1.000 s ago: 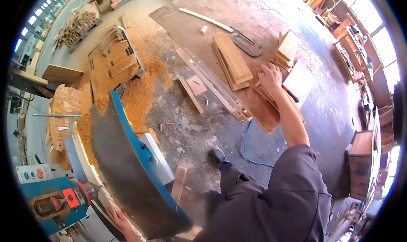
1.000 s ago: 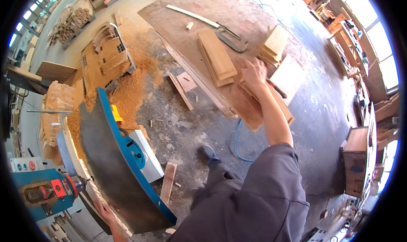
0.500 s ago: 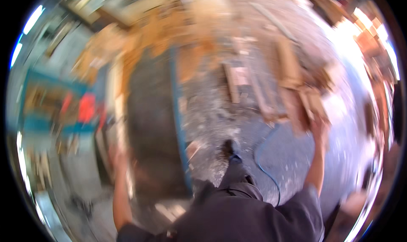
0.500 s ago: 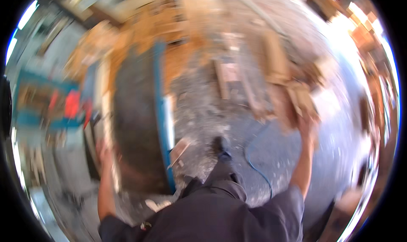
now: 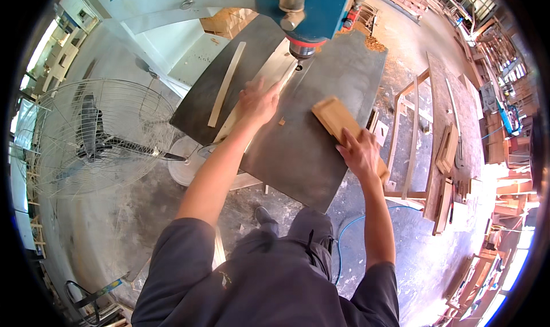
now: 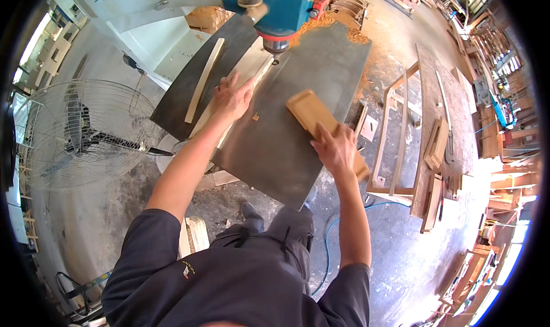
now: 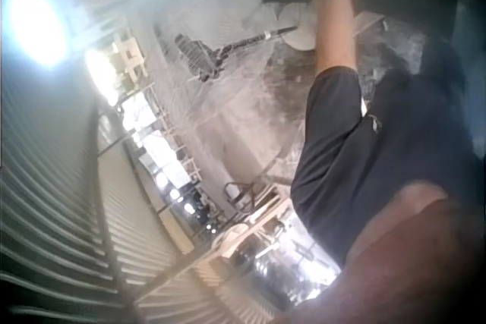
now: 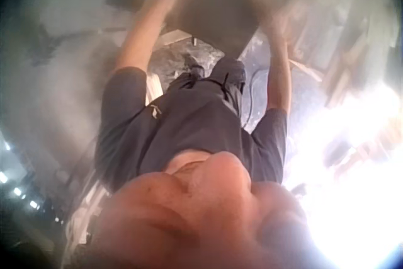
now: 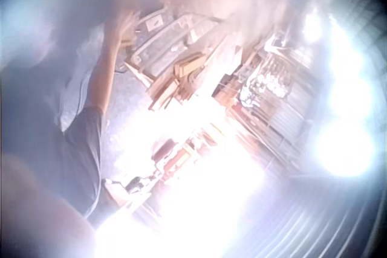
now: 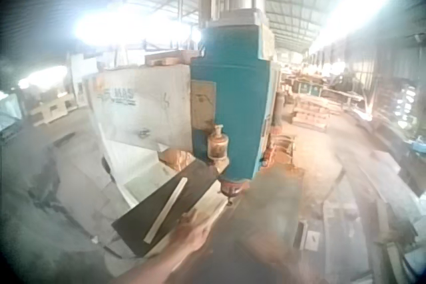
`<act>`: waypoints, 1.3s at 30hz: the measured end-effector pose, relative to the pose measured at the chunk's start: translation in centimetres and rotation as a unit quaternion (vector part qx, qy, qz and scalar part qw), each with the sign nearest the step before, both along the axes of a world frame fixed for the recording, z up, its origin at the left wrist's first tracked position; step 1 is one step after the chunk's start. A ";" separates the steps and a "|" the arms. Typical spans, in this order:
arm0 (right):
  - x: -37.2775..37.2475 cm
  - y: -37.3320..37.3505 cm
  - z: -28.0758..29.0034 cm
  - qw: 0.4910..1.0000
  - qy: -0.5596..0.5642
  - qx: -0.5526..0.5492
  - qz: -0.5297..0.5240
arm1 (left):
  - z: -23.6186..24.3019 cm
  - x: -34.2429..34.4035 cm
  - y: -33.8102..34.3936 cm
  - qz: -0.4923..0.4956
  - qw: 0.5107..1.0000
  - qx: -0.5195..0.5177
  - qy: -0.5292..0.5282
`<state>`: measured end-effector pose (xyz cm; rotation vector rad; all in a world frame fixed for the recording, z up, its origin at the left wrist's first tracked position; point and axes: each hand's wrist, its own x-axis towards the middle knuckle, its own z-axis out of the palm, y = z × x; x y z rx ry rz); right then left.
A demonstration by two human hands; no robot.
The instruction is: The person operates a vertical spindle router to shape the edges of small wooden planks. They feed each plank through the machine one at a time, guiding it with both hands, and then stack the finished pieces on a nearby workbench.
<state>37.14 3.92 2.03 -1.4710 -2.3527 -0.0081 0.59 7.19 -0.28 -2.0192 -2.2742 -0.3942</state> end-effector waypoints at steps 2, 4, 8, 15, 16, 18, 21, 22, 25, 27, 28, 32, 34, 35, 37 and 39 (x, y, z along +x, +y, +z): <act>-3.3 2.0 -0.9 1.000 -0.003 -0.005 0.014 | 0.6 -0.1 0.6 -0.006 1.000 0.001 -0.002; -6.1 2.6 -1.3 0.999 -0.004 0.003 0.034 | 1.2 0.0 0.2 -0.007 1.000 -0.019 -0.012; -7.0 -0.4 -1.3 0.991 -0.017 -0.017 0.135 | 0.5 -0.5 0.0 -0.029 0.998 0.036 -0.051; -4.6 -3.7 -0.4 0.987 -0.013 -0.041 0.152 | 1.5 -0.7 -0.3 -0.033 0.998 0.016 -0.057; -5.3 -2.4 -0.4 0.993 -0.017 -0.025 0.114 | 1.4 -0.7 -0.2 -0.035 0.997 0.014 -0.061; -6.5 1.0 -2.1 0.996 0.004 -0.012 0.091 | 1.4 -0.9 -0.1 -0.036 0.997 0.009 -0.065; -8.8 4.9 -2.3 0.997 -0.012 -0.003 0.072 | 1.7 -0.9 -0.2 -0.035 0.997 -0.007 -0.061; -9.2 6.1 -2.3 0.998 -0.020 0.002 0.064 | 1.8 -0.7 -0.2 -0.036 0.997 -0.003 -0.062; -10.4 8.0 -2.6 0.999 -0.015 -0.007 0.046 | 1.9 -0.8 -0.1 -0.034 0.998 -0.001 -0.059; -11.3 8.5 -2.8 0.999 -0.014 -0.009 0.032 | 1.6 -0.8 -0.1 -0.034 0.998 -0.009 -0.052; -11.7 8.4 -2.9 1.000 -0.019 -0.005 0.022 | 1.4 -1.0 -0.3 -0.044 0.998 0.012 -0.044; -13.8 8.3 -3.6 1.000 -0.022 0.013 -0.002 | 1.6 -1.4 -1.1 -0.055 0.998 0.025 -0.034; -14.3 8.6 -3.7 0.999 -0.031 0.019 -0.009 | 1.9 -1.4 -1.1 -0.058 0.997 0.004 -0.043; -14.3 8.7 -3.9 0.999 -0.030 0.029 -0.008 | 2.1 -1.4 -1.1 -0.063 0.997 -0.004 -0.050; -14.3 8.9 -4.2 0.999 -0.031 0.043 -0.003 | 2.1 -1.4 -1.2 -0.070 0.996 -0.010 -0.056; -14.2 9.7 -4.2 0.998 -0.032 0.058 0.004 | 2.1 -1.5 -1.2 -0.072 0.996 -0.002 -0.053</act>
